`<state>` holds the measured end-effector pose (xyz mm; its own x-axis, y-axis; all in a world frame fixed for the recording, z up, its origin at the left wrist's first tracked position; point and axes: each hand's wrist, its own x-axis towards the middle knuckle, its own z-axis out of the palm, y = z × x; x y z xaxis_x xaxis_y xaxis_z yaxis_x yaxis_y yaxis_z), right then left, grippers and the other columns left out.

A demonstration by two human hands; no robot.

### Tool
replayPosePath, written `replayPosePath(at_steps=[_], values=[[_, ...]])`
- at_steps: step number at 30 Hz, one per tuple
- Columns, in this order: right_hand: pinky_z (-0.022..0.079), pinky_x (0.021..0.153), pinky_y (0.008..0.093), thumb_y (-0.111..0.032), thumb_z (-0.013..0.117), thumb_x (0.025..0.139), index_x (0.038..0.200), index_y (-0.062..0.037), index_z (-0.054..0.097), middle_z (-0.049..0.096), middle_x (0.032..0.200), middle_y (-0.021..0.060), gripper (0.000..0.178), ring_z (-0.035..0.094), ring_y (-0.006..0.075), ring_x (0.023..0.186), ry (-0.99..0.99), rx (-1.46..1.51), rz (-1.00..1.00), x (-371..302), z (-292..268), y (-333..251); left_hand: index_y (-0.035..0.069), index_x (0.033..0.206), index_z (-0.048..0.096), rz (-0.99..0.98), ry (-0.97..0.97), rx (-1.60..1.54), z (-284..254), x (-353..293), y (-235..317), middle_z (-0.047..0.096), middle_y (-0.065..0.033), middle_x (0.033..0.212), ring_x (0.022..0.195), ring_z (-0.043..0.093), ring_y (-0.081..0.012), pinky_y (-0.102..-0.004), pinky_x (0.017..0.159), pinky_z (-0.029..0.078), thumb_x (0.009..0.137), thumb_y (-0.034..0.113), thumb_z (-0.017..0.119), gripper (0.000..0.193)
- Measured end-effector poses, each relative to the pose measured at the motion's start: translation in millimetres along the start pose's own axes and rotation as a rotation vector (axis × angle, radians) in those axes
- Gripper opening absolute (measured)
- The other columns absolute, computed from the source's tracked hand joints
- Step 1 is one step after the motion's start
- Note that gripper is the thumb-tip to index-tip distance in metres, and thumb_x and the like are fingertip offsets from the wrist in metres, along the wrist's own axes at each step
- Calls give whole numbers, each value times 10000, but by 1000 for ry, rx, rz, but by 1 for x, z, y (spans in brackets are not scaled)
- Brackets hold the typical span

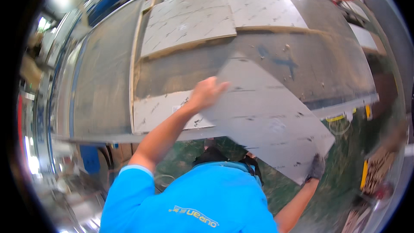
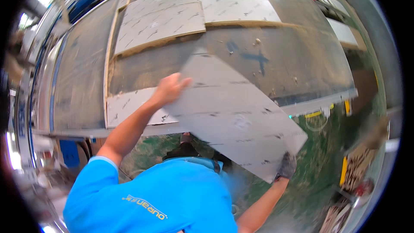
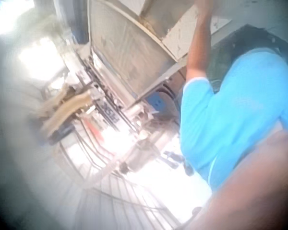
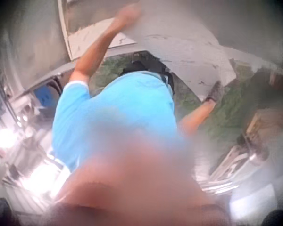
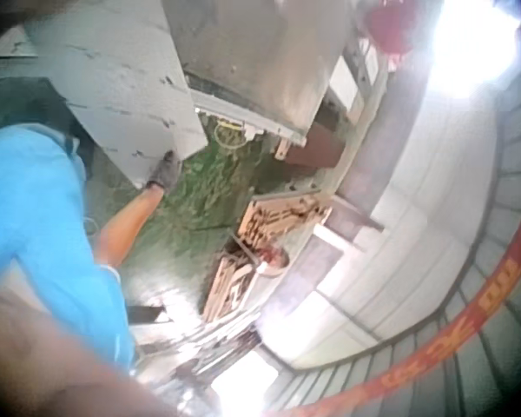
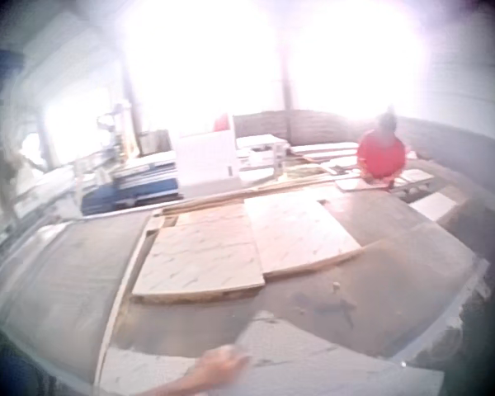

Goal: The person picks up white rectangular panels from a table, carries them to a scrap pile, and then returns to wipe the surface of other panels on the table with a cloth. The person handles the panels one at a time, moving them between the table and the floor area.

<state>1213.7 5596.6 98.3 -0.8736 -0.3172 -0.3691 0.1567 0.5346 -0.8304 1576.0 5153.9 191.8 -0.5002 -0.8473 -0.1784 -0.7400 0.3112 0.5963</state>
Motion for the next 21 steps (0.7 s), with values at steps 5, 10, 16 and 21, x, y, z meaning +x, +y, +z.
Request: replayPosePath(at_steps=[5, 10, 16, 21], values=[[538, 857, 432, -573, 553, 991, 1338, 26, 604, 674, 1202, 135, 694, 629, 268, 1002, 144, 155, 195, 100, -93, 88, -34, 1096, 650, 28, -148, 74, 103, 84, 153, 717, -241, 1062, 1046, 686, -420, -489, 876, 553, 964, 672, 488, 735], [543, 879, 421, -614, 562, 976, 1329, 49, 601, 673, 1241, 132, 752, 646, 261, 1010, 232, 105, 273, 145, -135, 115, 16, 1406, 519, 261, -120, 240, 150, 115, 217, 496, -236, 1463, 1322, 522, -375, -462, 1073, 447, 964, 636, 521, 761], [540, 911, 414, -596, 566, 978, 1354, 50, 591, 664, 1279, 150, 747, 641, 282, 1030, 236, -19, 240, 172, -110, 65, 39, 1500, 439, 477, 61, 94, 126, 60, 178, 350, -216, 1596, 1449, 381, -368, -458, 1168, 351, 954, 472, 613, 719], [486, 1013, 415, -606, 631, 934, 1445, 15, 508, 584, 1408, 164, 814, 582, 293, 1214, 146, -146, 27, 191, -106, 48, 24, 1366, 570, 382, 316, 115, 86, -12, 57, 513, -199, 1474, 1364, 490, -356, -432, 1143, 389, 868, 278, 709, 576]])
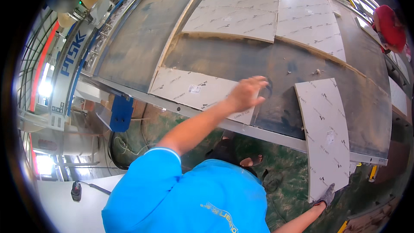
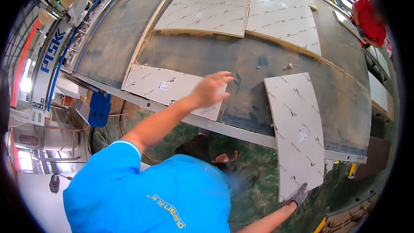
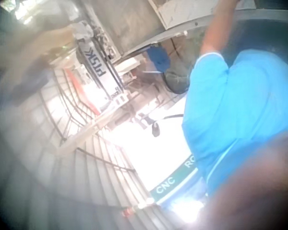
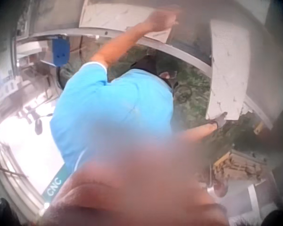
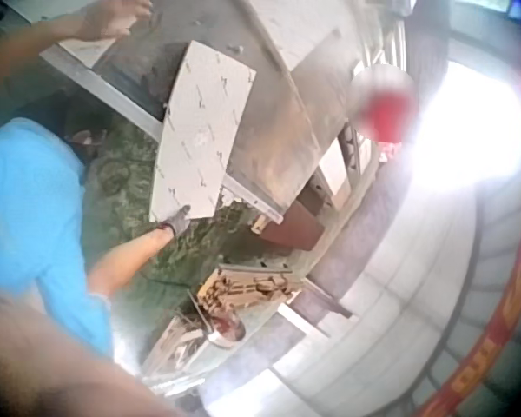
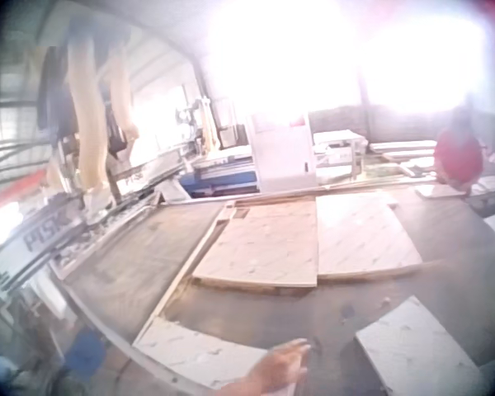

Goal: The person picks up white rectangular panels from a table, carries them to a scrap pile, and then returns to wipe the surface of other panels on the table with a cloth. The person handles the panels one at a time, moving them between the table and the floor area.

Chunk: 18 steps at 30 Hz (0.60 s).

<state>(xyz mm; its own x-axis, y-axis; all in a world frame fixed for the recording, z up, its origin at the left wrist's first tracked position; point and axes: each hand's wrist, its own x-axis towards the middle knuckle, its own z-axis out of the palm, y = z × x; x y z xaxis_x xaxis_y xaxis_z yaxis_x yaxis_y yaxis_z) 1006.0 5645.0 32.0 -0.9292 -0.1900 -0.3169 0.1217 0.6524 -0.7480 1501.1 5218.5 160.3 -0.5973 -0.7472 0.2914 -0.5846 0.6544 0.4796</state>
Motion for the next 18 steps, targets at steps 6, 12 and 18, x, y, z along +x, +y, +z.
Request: replayPosePath(at_steps=[6, 12, 18], values=[[435, 1095, 455, -533, 693, 897, 1467, 22, 467, 565, 1421, 207, 826, 553, 325, 1297, 237, -428, -654, -110, 35, -138, 0, 1260, 613, -636, 402, 321, -125, -135, -165, 615, -185, 1297, 1239, 567, -357, -439, 1087, 433, 848, 209, 706, 471], [426, 1104, 441, -151, 792, 799, 1455, 20, 483, 576, 1385, 221, 745, 566, 345, 1272, -699, -290, -957, -304, 237, -198, 5, 1374, 536, -1091, 245, 508, -177, -232, -254, 557, -206, 1363, 1307, 489, -391, -472, 1103, 402, 899, 383, 696, 628], [400, 1123, 422, -144, 781, 806, 1524, 15, 375, 513, 1448, 225, 840, 518, 361, 1313, -602, -527, -877, -387, 313, -231, -7, 1347, 573, -1169, 299, 419, -174, -230, -268, 558, -261, 1337, 1273, 500, -418, -484, 1092, 399, 891, 461, 686, 663]])
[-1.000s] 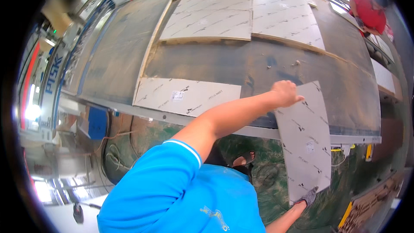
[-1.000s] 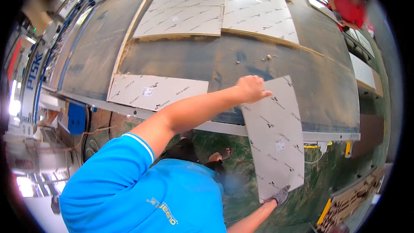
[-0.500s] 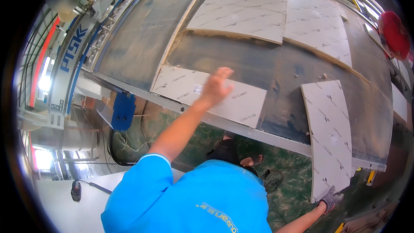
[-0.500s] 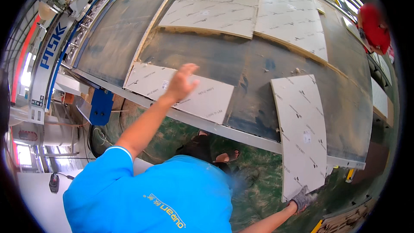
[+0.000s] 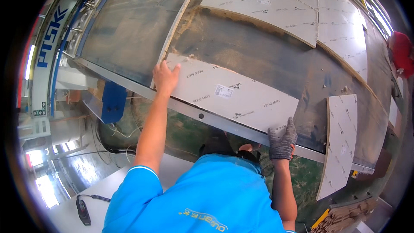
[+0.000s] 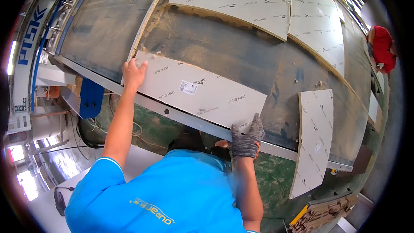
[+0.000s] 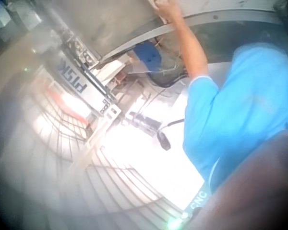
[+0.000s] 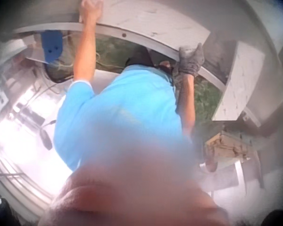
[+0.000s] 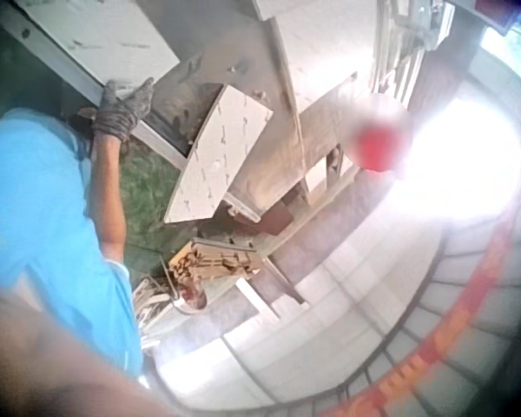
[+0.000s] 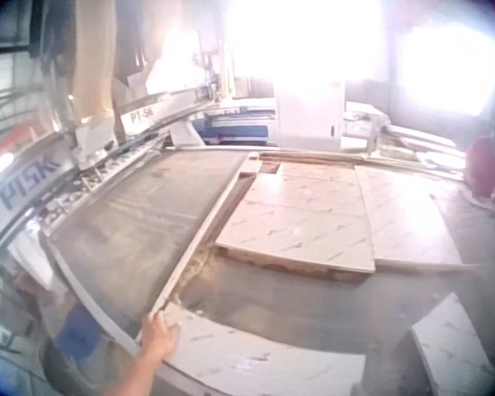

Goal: The person picks up white rectangular panels from a table, carries them to a scrap pile, and then returns to wipe the surface of other panels on the table with a cloth. The person handles the panels one at a time, moving them between the table and the floor area.

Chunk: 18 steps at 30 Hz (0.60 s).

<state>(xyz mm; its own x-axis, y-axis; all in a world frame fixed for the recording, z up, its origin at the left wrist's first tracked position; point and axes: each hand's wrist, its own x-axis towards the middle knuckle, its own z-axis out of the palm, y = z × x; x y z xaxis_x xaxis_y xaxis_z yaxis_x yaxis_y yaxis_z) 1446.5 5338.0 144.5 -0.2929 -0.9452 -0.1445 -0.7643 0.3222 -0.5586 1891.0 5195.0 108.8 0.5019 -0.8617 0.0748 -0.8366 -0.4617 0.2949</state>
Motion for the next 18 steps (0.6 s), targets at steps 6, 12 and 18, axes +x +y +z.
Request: replayPosePath(at_steps=[6, 12, 18], values=[[388, 1139, 418, -108, 792, 790, 1531, 20, 362, 485, 1454, 219, 866, 486, 307, 1344, 87, 729, 116, -2, 0, 27, -21, 1225, 667, 32, 24, -227, 10, 23, -13, 614, -281, 1176, 1162, 554, -429, -501, 1031, 413, 864, 520, 696, 651], [504, 953, 358, -181, 753, 877, 1408, 25, 515, 648, 1255, 147, 617, 623, 215, 1132, 264, 1058, 361, -22, -77, 33, -85, 1292, 601, 52, -66, -746, 4, 3, 85, 586, -220, 1231, 1202, 555, -365, -453, 1058, 411, 946, 410, 641, 605], [507, 907, 367, -360, 699, 946, 1300, 35, 595, 688, 1195, 197, 540, 652, 246, 1079, 456, 555, 895, -79, -134, 127, -70, 1304, 597, 539, -302, -589, 12, -42, 264, 579, -219, 1197, 1147, 565, -343, -428, 1016, 433, 884, 466, 663, 684]])
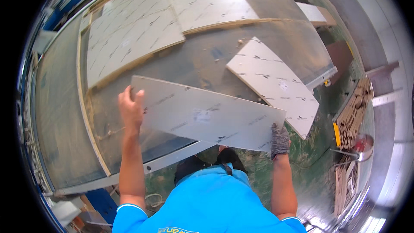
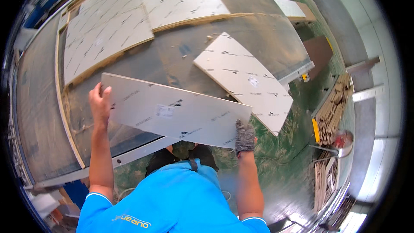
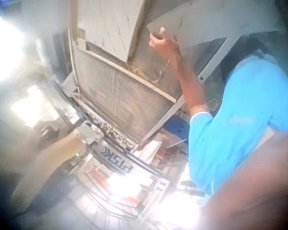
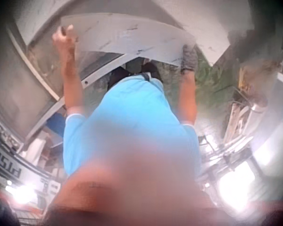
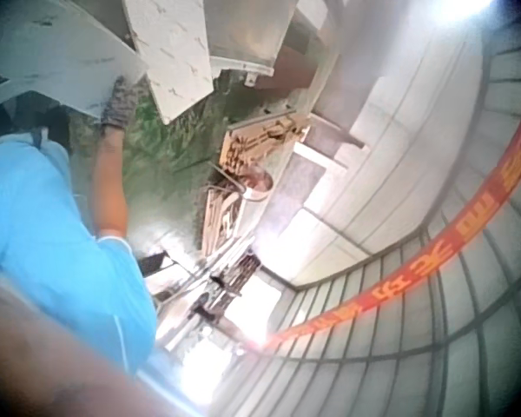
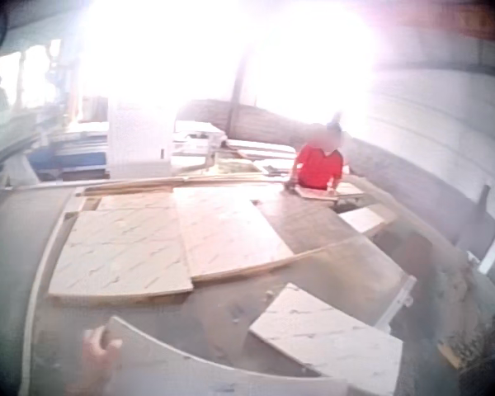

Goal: The person picks up white rectangular panels from a table, carries them to a scrap pile, and then returns to wipe the surface of other panels on the table with a cloth. The person handles the panels one at a time, moving them between the table and the floor area.

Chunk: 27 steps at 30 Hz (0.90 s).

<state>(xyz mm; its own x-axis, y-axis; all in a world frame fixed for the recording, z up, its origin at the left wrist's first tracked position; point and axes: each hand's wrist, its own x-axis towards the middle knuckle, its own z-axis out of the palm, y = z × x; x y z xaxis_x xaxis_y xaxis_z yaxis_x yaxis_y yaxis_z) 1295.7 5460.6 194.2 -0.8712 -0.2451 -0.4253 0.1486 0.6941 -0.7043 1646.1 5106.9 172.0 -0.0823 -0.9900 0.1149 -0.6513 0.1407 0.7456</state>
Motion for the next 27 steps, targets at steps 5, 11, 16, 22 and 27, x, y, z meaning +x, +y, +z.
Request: replayPosePath(at_steps=[5, 11, 16, 22, 27], values=[[465, 1021, 418, -359, 614, 994, 1427, 44, 464, 599, 1344, 263, 611, 607, 365, 1202, 266, -126, -136, 61, -82, 75, -60, 1241, 653, 261, -212, 39, 149, 28, 133, 617, -258, 1147, 1111, 568, -384, -462, 988, 444, 847, 480, 647, 668], [460, 1038, 423, -399, 598, 997, 1465, 43, 418, 591, 1362, 279, 668, 598, 405, 1233, 473, -177, -170, 155, -156, 88, -34, 1224, 679, 314, -284, 201, 299, 22, 260, 622, -282, 1200, 1178, 564, -411, -459, 1032, 449, 832, 475, 652, 643], [409, 1110, 464, -462, 605, 965, 1470, 40, 428, 535, 1412, 299, 734, 519, 428, 1313, 404, -480, -4, 193, -198, 70, 8, 1351, 608, 257, -561, 415, 359, 7, 280, 558, -296, 1342, 1309, 493, -404, -450, 1112, 393, 847, 510, 654, 713], [358, 1134, 543, -385, 688, 907, 1468, -22, 455, 510, 1373, 252, 708, 426, 449, 1357, 687, -673, -503, 196, -173, 102, 225, 1567, 392, 1418, -589, 617, 362, -24, 290, 322, -100, 1642, 1536, 226, -305, -423, 1265, 169, 971, 549, 549, 696], [326, 1175, 527, -456, 685, 912, 1465, -36, 469, 475, 1465, 240, 727, 363, 436, 1437, 577, -604, -645, 184, -131, 66, 316, 1573, 374, 1370, -885, 547, 368, -16, 287, 275, 8, 1668, 1558, 169, -219, -396, 1291, 97, 988, 666, 369, 681]])
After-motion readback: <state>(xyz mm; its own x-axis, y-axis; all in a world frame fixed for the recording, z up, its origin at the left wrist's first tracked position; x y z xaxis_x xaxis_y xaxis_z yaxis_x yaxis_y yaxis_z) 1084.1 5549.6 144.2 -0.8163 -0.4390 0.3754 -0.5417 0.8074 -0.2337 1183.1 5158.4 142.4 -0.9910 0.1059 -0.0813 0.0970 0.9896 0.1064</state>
